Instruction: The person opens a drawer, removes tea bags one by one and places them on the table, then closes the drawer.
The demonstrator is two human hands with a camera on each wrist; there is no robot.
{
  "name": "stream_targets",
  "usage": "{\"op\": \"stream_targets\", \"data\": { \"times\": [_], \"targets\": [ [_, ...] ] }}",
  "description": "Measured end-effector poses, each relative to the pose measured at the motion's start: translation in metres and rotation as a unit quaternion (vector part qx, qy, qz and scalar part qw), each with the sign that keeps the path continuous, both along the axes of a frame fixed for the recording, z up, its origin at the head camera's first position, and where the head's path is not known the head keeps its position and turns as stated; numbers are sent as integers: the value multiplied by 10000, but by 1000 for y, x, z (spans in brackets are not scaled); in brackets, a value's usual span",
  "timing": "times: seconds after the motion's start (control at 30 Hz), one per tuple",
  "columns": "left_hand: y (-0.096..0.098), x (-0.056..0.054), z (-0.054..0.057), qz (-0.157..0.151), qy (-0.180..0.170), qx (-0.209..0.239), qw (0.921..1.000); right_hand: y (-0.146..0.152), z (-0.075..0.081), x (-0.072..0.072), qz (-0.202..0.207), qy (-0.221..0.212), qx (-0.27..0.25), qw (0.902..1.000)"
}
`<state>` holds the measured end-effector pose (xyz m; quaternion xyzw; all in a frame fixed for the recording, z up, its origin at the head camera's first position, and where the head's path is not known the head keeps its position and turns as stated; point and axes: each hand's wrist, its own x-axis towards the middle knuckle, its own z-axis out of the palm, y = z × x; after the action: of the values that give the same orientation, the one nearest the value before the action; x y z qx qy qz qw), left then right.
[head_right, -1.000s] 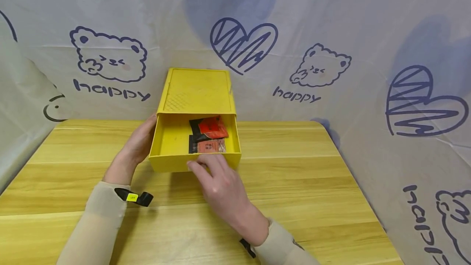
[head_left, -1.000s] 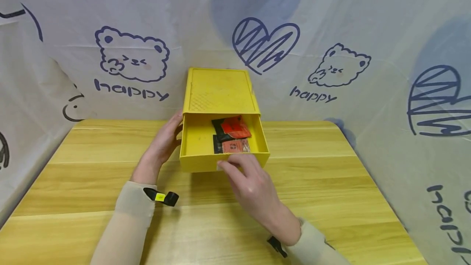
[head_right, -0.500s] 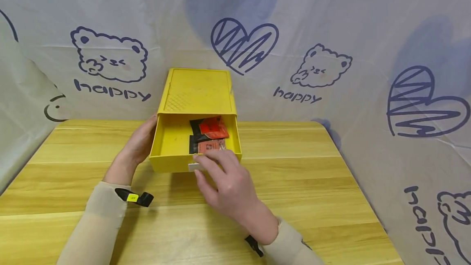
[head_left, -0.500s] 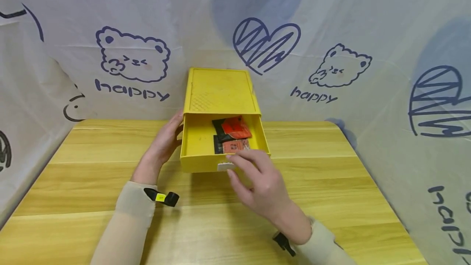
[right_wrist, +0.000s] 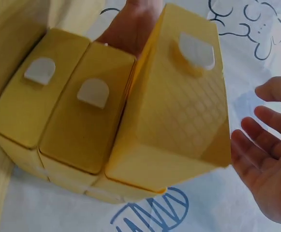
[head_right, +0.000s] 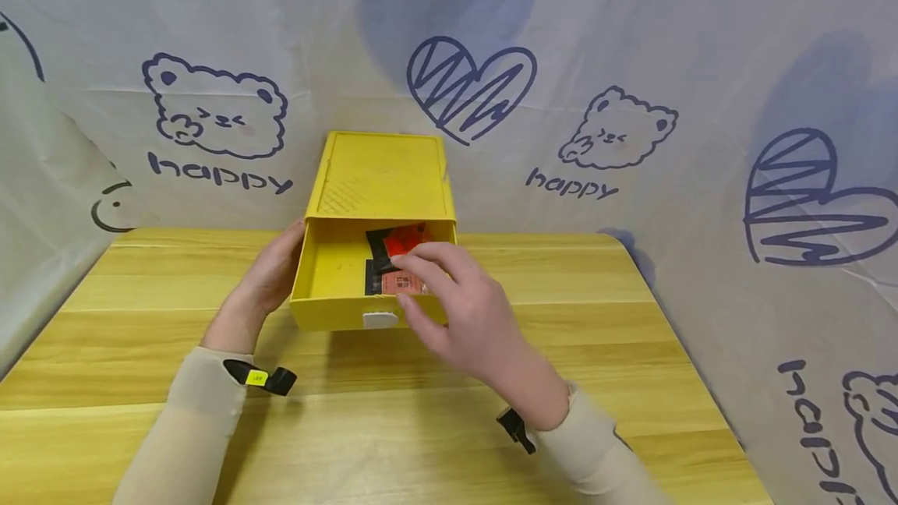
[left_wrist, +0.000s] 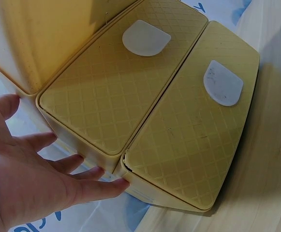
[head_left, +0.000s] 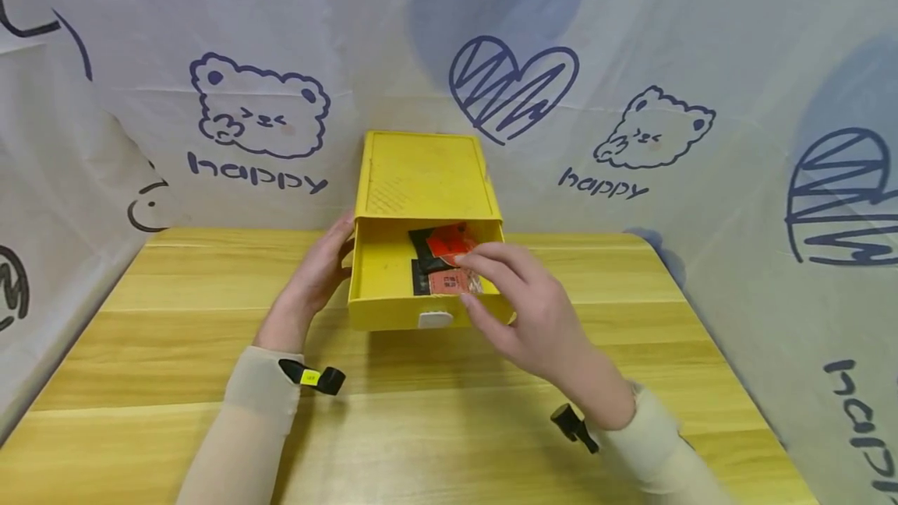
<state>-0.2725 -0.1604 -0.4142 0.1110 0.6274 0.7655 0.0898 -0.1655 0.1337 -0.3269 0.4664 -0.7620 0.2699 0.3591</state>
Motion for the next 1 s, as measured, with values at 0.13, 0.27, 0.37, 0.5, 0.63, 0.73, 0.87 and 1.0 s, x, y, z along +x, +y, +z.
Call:
{"op": "stream_targets", "data": {
  "times": [0.13, 0.27, 0.37, 0.5, 0.63, 0.73, 0.87, 1.0],
  "targets": [
    [0, 1, 0, -1, -15, 33, 10000, 3, 10, -9, -54, -468, 528, 9975],
    [-1, 2, -1, 12, -25, 7, 10000, 5, 22, -18, -201, -800, 1125, 9902],
    [0, 1, -1, 16, -37, 4, 10000, 7, 31, -25, -328, -1109, 1592, 9805],
    [0, 0, 0, 20, -24, -14, 10000, 9, 40, -34, -423, -1508, 2178, 9634],
    [1, -1, 2, 33, -43, -16, 10000, 9, 44, -43, -399, -1562, 2617, 9516],
    [1, 0, 2, 49, -28, -10, 10000, 5, 46, -50, -358, -1578, 2835, 9452],
    [0, 0, 2, 51, -15, -23, 10000, -4, 47, -58, -438, -1776, 3103, 9329],
    [0, 0, 1, 52, -48, 13, 10000, -12, 49, -63, -602, -1975, 3432, 9163]
  ]
}}
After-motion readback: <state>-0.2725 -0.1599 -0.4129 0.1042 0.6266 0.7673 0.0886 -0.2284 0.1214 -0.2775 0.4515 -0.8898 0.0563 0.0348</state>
